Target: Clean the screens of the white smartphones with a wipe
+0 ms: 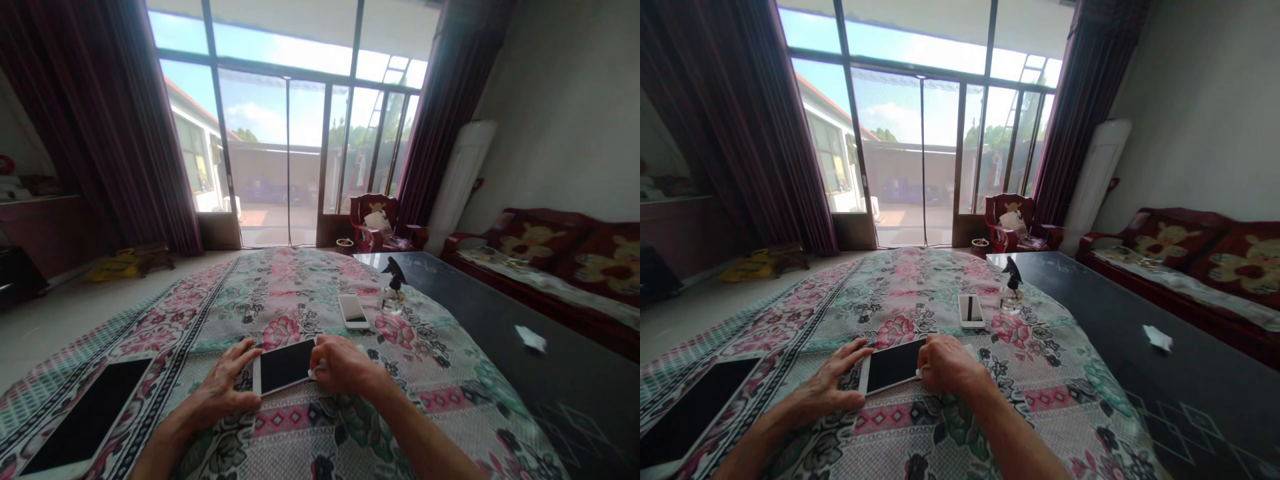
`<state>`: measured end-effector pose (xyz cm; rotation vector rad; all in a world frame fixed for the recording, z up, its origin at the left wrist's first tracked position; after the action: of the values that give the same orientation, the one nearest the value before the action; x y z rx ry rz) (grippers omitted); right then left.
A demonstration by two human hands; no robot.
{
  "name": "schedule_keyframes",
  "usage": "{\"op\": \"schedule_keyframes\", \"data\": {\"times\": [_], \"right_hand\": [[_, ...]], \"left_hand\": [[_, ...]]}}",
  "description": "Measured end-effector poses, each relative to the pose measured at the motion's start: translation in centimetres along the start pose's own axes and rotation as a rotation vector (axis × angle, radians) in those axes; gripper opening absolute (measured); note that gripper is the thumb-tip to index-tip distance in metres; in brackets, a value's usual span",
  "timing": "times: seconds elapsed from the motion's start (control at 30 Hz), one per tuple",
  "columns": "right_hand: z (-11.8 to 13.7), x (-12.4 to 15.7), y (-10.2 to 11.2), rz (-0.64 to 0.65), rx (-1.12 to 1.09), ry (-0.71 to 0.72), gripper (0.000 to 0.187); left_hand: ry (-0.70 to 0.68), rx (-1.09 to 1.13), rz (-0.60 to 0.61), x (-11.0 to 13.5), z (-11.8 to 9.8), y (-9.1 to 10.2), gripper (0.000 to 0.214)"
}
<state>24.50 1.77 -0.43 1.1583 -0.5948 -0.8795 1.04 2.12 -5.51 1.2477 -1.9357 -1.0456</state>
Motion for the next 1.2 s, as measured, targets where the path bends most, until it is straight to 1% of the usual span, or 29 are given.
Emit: {"op": "schedule_keyframes", "data": {"times": [0.17, 0.33, 0.47, 0.6, 0.73, 0.8, 0.9, 1.03, 1.2], "right_hand": [[-1.7, 0.3, 0.8, 0.016, -0.030, -0.045, 0.022], [-3.2, 0.5, 1.2, -0.022, -0.038, -0.089, 0.024], [-3.2, 0.4, 1.5, -0.079, -0.039, -0.098, 0.025], [-2.4, 0.3, 1.8, -0.095, -0.019, -0.079, 0.025], [-1.8, 0.1, 1.2, -0.064, 0.009, -0.045, 0.017], [-1.9, -0.2, 0.8, -0.075, 0.038, -0.041, 0.016], [-2.4, -0.8, 0.3, -0.121, 0.080, -0.042, 0.019], [-3.0, -1.7, -0.1, -0.197, 0.063, -0.041, 0.022], [-3.4, -2.4, -0.6, -0.247, 0.056, -0.069, 0.023]], "left_hand": [[0.004, 0.001, -0.002, 0.0, 0.3, -0.1, 0.076], [0.016, 0.006, 0.010, 0.0, 0.3, -0.2, 0.076], [0.019, 0.011, 0.014, 0.0, 0.2, -0.1, 0.077], [0.021, 0.008, 0.028, 0.1, 0.0, 0.0, 0.078], [0.018, -0.001, 0.025, 0.0, 0.1, -0.1, 0.078], [0.017, 0.002, 0.017, -0.1, 0.1, -0.1, 0.077], [0.015, 0.012, 0.009, -0.1, 0.2, -0.1, 0.076], [0.027, 0.028, 0.013, -0.1, 0.1, -0.1, 0.077], [0.025, 0.033, 0.007, -0.2, 0.1, 0.0, 0.077]]}}
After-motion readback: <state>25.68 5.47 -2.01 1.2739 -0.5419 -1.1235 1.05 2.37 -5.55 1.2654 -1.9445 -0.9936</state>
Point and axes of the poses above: each hand's wrist, its own x-axis away from the middle knuckle, its own y-axis out of the back of the hand, z = x × y, the point moved 5 cm from there along -x, towards the middle knuckle, and after that the axes turned 3 degrees about z, right-handed, at the moved point
